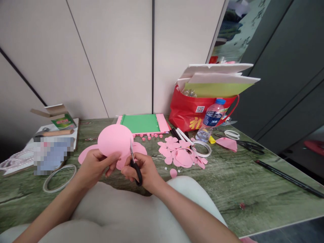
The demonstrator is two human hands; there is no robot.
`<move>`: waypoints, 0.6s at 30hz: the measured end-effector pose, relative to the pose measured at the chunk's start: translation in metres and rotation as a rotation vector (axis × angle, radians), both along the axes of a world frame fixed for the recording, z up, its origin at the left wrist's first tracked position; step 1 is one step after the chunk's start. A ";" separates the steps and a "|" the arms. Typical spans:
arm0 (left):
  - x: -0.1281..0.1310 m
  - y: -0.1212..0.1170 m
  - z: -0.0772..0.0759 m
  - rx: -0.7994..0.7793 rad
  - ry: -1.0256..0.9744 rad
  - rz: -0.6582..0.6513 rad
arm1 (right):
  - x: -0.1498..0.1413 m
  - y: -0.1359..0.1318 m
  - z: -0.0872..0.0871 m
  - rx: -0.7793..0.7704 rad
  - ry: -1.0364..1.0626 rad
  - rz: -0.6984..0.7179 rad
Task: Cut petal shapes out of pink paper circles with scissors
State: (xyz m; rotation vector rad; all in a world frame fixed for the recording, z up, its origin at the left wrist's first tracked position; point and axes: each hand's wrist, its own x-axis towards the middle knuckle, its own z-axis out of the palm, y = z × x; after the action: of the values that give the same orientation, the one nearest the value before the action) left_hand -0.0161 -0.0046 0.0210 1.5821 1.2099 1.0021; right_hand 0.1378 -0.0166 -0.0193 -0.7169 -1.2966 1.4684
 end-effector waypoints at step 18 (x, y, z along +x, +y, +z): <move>-0.164 0.072 -0.026 -0.031 0.873 0.978 | -0.001 0.003 0.002 -0.070 0.045 -0.087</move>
State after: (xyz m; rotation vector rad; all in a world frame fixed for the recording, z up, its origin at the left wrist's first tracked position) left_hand -0.1799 0.0676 -0.0049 1.4061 2.7431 0.8118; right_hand 0.1365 -0.0133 -0.0177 -0.7721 -1.1711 1.4571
